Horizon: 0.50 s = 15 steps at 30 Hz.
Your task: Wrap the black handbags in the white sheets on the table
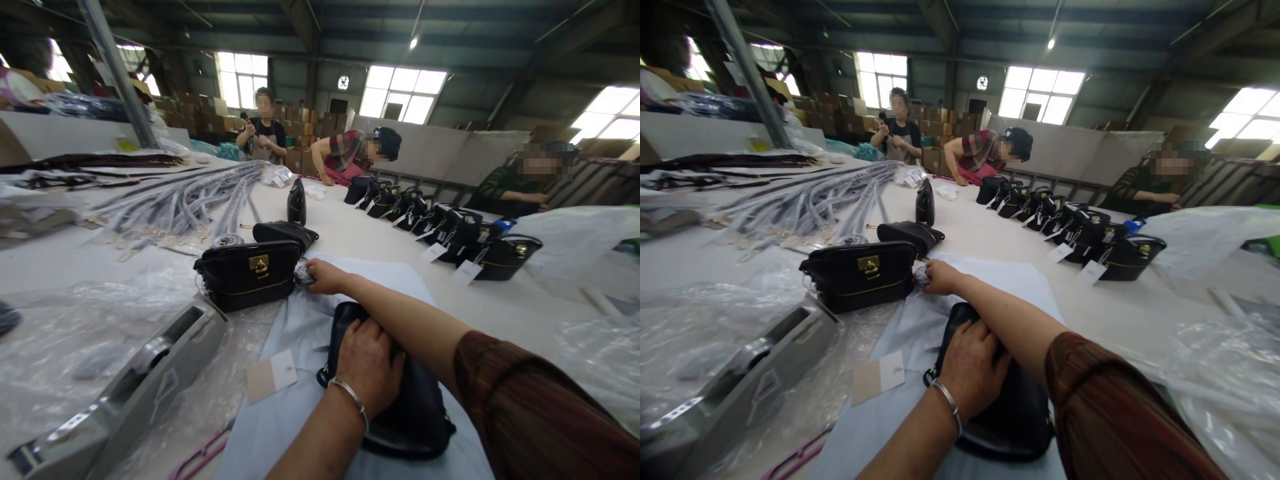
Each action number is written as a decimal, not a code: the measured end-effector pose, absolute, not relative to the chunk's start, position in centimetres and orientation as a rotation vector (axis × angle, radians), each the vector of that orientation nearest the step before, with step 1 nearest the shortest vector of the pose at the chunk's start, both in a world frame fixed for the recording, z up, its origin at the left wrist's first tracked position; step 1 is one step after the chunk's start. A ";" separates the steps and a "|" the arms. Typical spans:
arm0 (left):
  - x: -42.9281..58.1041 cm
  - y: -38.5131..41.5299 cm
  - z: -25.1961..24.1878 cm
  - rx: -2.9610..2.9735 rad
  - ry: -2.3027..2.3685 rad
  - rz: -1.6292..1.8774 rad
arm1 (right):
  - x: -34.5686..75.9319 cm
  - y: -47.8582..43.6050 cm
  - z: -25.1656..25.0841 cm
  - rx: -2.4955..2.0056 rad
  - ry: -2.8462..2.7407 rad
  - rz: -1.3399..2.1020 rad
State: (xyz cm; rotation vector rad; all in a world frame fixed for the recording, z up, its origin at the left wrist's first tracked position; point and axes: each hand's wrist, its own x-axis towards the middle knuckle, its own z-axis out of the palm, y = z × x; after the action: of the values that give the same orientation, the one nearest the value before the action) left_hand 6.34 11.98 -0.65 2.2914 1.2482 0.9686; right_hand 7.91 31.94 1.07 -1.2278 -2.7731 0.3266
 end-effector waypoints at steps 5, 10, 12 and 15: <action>6.4 11.8 -1.1 2.288 1.246 0.969 | 12.0 34.1 4.0 -1.093 -2.426 0.699; 6.4 11.9 -1.2 2.302 1.251 0.958 | 13.7 36.5 4.8 -1.462 -2.048 0.472; 6.5 11.9 -1.2 2.304 1.254 0.959 | 13.4 36.9 4.5 -1.510 -1.966 0.404; 6.5 11.8 -1.3 2.301 1.262 0.954 | 12.2 37.1 4.1 -1.467 -1.902 0.398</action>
State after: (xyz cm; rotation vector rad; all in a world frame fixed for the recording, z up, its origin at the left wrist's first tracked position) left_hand 6.52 11.83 -1.28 2.3010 1.2623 0.9536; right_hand 12.22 37.13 4.07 -1.4667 -1.9023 0.3983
